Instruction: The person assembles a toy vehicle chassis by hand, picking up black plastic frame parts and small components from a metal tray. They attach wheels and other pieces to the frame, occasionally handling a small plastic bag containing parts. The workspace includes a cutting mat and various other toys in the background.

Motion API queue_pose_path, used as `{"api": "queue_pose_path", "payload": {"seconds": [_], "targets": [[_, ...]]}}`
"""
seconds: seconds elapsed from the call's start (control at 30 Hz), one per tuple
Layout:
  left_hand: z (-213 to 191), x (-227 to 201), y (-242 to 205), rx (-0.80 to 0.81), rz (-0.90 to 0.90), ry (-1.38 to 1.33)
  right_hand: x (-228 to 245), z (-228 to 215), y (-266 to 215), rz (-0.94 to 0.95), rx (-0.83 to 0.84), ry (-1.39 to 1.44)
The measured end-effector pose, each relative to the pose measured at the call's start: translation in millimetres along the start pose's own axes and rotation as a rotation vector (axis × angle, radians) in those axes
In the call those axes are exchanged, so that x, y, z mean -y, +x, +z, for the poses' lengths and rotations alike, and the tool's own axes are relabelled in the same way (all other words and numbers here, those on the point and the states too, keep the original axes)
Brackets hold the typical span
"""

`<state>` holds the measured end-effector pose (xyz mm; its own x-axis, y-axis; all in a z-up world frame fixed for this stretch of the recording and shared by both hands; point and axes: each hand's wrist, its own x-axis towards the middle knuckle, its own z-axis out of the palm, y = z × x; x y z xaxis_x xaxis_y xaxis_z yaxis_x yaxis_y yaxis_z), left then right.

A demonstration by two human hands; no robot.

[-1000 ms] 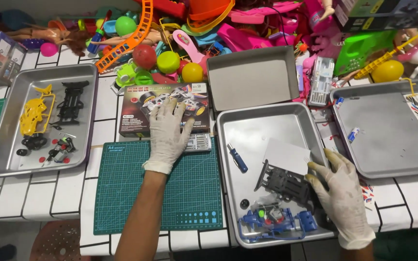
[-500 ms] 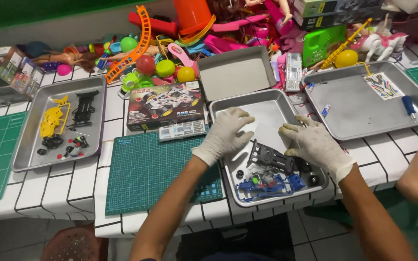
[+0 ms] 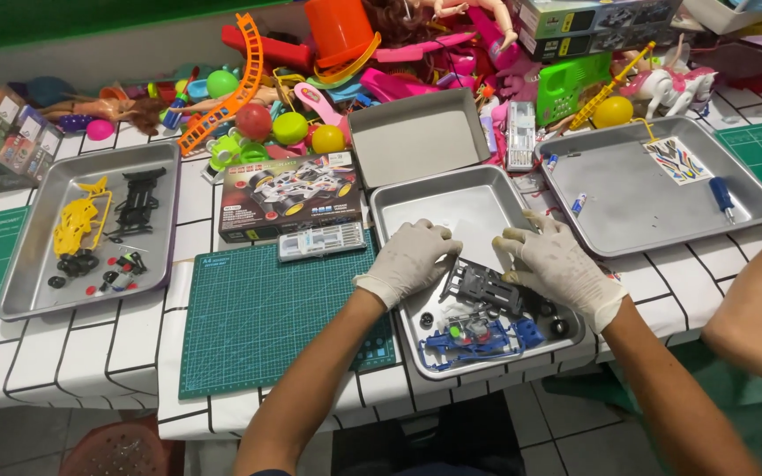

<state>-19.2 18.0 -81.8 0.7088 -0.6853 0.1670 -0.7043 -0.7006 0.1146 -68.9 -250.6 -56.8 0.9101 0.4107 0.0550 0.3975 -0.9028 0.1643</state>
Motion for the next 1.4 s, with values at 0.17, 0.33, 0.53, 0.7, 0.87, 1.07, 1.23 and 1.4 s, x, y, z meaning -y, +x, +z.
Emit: {"api": "queue_pose_path", "payload": {"seconds": [0.17, 0.33, 0.53, 0.7, 0.87, 1.07, 1.23, 1.4], "targets": [[4.8, 3.3, 2.5, -0.026, -0.021, 0.063, 2.3, -8.4, 11.4, 0.017, 0.151, -0.035], [-1.9, 4.6, -2.7, -0.14, -0.072, -0.005, -3.4, 4.0, 17.7, -0.057, -0.053, 0.021], [-5.7, 3.0, -3.8, -0.151, -0.167, 0.038, 10.3, 3.7, 36.8, 0.087, 0.068, -0.01], [-5.7, 2.1, -3.9, -0.233, -0.151, 0.057, 15.8, 6.8, 57.0, 0.171, 0.099, 0.023], [-9.4, 15.4, -6.8, -0.485, -0.402, -0.037, -4.9, -4.4, 77.9, 0.116, -0.233, 0.53], [-21.9, 23.6, -8.8, -0.68, -0.619, -0.151, 8.0, -70.0, 161.3, -0.018, -0.843, -0.069], [-14.8, 25.2, -9.4, -0.624, -0.569, -0.163, 5.0, -23.8, 185.3, -0.056, -0.521, -0.113], [-4.1, 24.9, -9.6, -0.504, -0.491, -0.022, -17.2, -19.4, 111.9, -0.08, -0.443, 0.204]]}}
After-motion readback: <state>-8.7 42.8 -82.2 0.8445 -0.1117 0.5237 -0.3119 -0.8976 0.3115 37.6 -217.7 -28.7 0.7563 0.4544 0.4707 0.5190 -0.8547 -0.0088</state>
